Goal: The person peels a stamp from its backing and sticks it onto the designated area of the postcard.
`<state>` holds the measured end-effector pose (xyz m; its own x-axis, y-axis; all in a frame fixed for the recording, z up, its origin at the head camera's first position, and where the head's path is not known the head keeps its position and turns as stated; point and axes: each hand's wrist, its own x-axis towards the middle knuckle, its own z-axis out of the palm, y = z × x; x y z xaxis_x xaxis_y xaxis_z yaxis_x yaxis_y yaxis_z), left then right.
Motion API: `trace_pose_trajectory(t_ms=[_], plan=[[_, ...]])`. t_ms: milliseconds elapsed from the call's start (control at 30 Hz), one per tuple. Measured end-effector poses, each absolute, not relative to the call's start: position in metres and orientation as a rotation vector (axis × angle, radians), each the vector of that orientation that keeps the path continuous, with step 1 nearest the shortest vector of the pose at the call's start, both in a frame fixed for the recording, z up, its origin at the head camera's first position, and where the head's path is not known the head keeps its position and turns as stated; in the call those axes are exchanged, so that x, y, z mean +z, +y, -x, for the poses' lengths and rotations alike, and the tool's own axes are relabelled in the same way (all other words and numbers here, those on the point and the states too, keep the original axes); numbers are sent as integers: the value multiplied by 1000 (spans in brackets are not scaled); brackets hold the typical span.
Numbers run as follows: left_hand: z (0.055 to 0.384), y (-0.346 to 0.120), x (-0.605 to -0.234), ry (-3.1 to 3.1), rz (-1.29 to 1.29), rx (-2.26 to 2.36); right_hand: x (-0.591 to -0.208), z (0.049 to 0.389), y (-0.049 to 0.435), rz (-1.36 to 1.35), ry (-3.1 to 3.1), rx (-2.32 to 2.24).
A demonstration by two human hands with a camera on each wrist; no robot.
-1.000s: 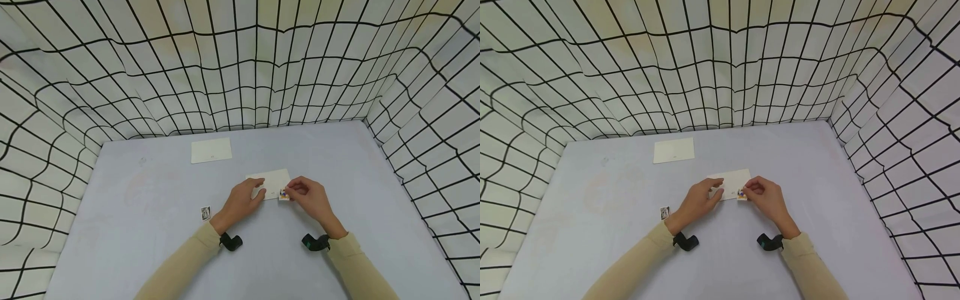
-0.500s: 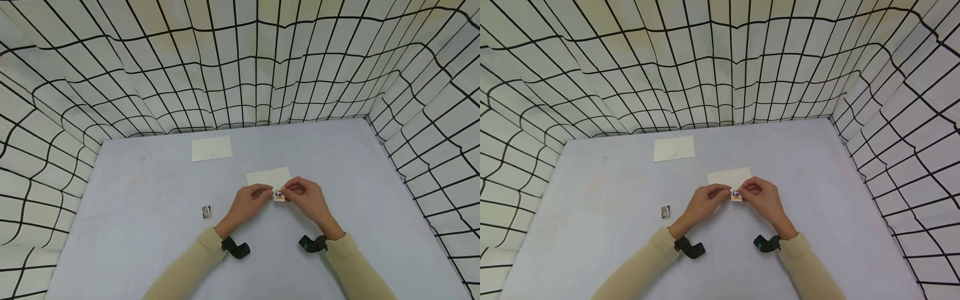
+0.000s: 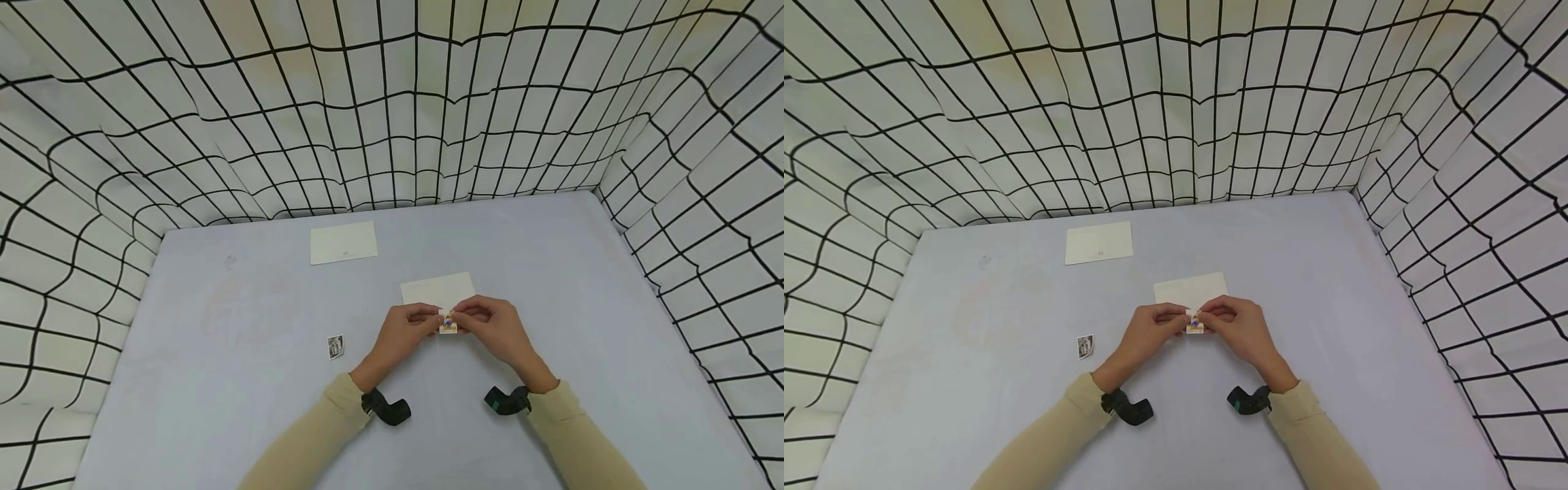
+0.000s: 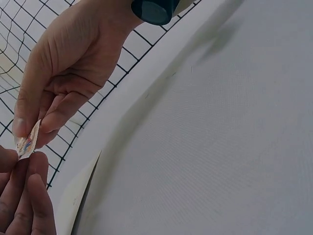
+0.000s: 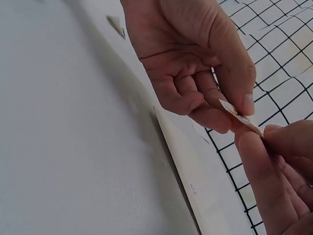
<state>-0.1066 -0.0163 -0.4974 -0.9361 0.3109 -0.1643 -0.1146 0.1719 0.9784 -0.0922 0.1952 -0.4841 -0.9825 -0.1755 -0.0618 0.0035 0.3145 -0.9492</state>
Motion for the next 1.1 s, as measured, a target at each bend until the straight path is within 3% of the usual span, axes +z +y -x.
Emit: trace_pose_trajectory(t_ms=[333,633,1100], plan=[[108,-19,-500,2119,-149,1830,-473,83,195,225,2560,-1687],[110,-23,-497,2135,-176,1801,-468,82,192,795,2910,-1514],[110,-29,-494,1905,-85,1856,-475,87,197,1376,3110,-1182]])
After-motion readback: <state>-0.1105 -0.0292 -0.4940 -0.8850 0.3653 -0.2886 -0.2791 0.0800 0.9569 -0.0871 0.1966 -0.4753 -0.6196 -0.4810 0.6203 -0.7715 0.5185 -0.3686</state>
